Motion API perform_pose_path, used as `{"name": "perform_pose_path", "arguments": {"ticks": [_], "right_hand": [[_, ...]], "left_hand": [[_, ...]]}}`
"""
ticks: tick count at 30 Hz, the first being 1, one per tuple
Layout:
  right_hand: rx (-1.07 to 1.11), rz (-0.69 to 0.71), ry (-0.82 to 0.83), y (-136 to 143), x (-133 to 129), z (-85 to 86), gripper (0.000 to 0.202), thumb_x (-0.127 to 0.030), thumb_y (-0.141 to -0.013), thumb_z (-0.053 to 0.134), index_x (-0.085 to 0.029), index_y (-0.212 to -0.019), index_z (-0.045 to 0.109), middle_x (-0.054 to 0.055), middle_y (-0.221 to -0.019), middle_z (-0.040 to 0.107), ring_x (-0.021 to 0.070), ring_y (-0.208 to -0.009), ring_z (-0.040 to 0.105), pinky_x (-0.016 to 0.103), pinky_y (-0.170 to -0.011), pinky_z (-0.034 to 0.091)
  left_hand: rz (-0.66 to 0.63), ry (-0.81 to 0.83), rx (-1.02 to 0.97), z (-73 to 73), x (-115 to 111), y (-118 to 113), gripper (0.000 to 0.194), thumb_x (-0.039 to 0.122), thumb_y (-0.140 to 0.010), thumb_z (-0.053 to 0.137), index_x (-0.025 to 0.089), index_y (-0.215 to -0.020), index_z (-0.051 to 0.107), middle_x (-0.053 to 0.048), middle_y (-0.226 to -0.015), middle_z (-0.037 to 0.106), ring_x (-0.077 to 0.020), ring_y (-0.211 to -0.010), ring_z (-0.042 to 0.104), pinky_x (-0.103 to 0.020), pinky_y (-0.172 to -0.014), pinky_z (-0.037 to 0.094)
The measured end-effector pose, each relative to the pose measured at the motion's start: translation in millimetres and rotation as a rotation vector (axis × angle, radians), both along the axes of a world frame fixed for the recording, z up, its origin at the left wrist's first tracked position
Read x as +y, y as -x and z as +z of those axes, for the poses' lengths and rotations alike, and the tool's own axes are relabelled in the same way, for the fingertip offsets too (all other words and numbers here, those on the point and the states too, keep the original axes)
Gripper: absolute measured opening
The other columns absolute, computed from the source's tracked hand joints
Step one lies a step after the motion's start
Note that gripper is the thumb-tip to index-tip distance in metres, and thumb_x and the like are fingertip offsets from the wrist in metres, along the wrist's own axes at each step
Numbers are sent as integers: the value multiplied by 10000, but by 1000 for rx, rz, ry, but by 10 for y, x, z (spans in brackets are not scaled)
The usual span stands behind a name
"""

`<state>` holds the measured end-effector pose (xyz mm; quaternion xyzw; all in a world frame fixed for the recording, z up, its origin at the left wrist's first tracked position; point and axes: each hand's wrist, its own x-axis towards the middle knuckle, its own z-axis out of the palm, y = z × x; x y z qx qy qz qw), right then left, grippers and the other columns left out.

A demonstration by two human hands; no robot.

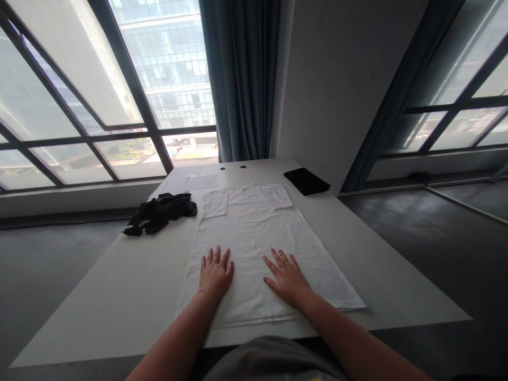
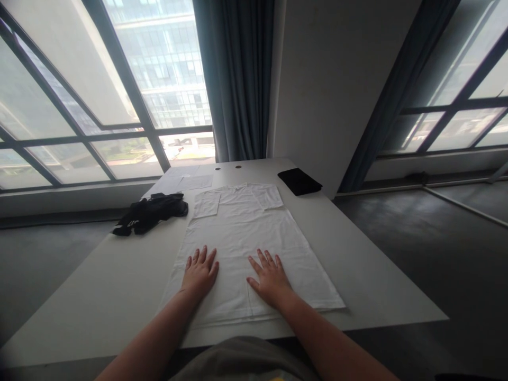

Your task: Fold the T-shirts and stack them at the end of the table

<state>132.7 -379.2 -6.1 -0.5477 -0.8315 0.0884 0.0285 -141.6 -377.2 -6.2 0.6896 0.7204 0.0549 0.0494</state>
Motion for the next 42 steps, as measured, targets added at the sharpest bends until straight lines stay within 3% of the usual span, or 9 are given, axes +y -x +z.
{"name": "perform_pose_path", "arguments": {"ticks": [6, 14, 20, 23, 26, 29, 32, 38, 42], "right_hand": [[5, -4, 13, 1, 3, 8, 725, -607, -999, 447, -299, -1641, 312, 105, -1723, 139, 341, -1589, 118, 580, -1253, 51], [2, -8, 34, 14, -28, 113, 709, -603, -1007, 434, -302, -1638, 319, 108, -1724, 146, 327, -1590, 122, 560, -1258, 65], [-2, -13, 42, 17, -24, 108, 712, -607, -1005, 436, -303, -1638, 320, 112, -1724, 149, 330, -1590, 118, 559, -1256, 55], [-8, -20, 39, 23, -19, 79, 703, -592, -1006, 438, -309, -1638, 317, 100, -1728, 141, 325, -1592, 106, 553, -1256, 43], [-19, -22, 31, 24, -15, 52, 697, -582, -1009, 433, -306, -1639, 314, 99, -1729, 137, 322, -1594, 98, 555, -1255, 30], [-19, -15, 25, 16, -12, 42, 696, -580, -1010, 434, -309, -1639, 313, 99, -1728, 138, 322, -1593, 109, 555, -1256, 41], [-12, -12, 21, 7, -14, 52, 691, -570, -1007, 451, -311, -1635, 323, 100, -1726, 142, 323, -1589, 131, 552, -1257, 62], [-15, -10, 19, 13, -19, 76, 683, -550, -1003, 479, -299, -1625, 352, 111, -1718, 168, 331, -1584, 154, 567, -1253, 87], [-20, -13, -4, 13, -16, 48, 685, -547, -1000, 494, -303, -1624, 353, 110, -1716, 185, 337, -1583, 156, 578, -1249, 99]], "left_hand": [[83, 7, 43, 14, -74, 259, 610, 508, -1034, 364, 279, -1598, 407, -99, -1711, 243, -351, -1575, 210, -549, -1246, 185], [119, 25, 54, 83, -85, 223, 623, 516, -1022, 378, 279, -1598, 411, -112, -1710, 244, -349, -1577, 206, -539, -1251, 183], [121, 30, 54, 18, -89, 230, 630, 521, -1024, 349, 280, -1605, 393, -115, -1717, 220, -355, -1582, 179, -556, -1254, 147], [146, 94, 70, 38, 120, 189, 677, 570, -1011, 348, 265, -1615, 367, -131, -1719, 205, -388, -1579, 166, -591, -1241, 152], [92, 55, 94, 131, 560, 181, 719, 570, -1011, 352, 170, -1609, 372, -187, -1715, 175, -382, -1583, 154, -544, -1247, 164], [76, 33, 66, 204, 1029, 275, 727, 531, -1031, 322, 98, -1615, 324, -191, -1715, 161, -321, -1592, 148, -452, -1263, 160], [142, 48, 54, 170, 1284, 430, 718, 485, -1030, 315, 36, -1589, 346, -227, -1692, 218, -329, -1580, 198, -453, -1256, 187], [273, 17, 72, -2, 1239, 616, 747, 457, -1022, 283, -31, -1587, 301, -262, -1678, 218, -355, -1571, 214, -482, -1251, 201], [309, 25, 85, -10, 995, 509, 753, 446, -1024, 297, -91, -1551, 339, -298, -1654, 254, -377, -1565, 222, -492, -1257, 192]]}}
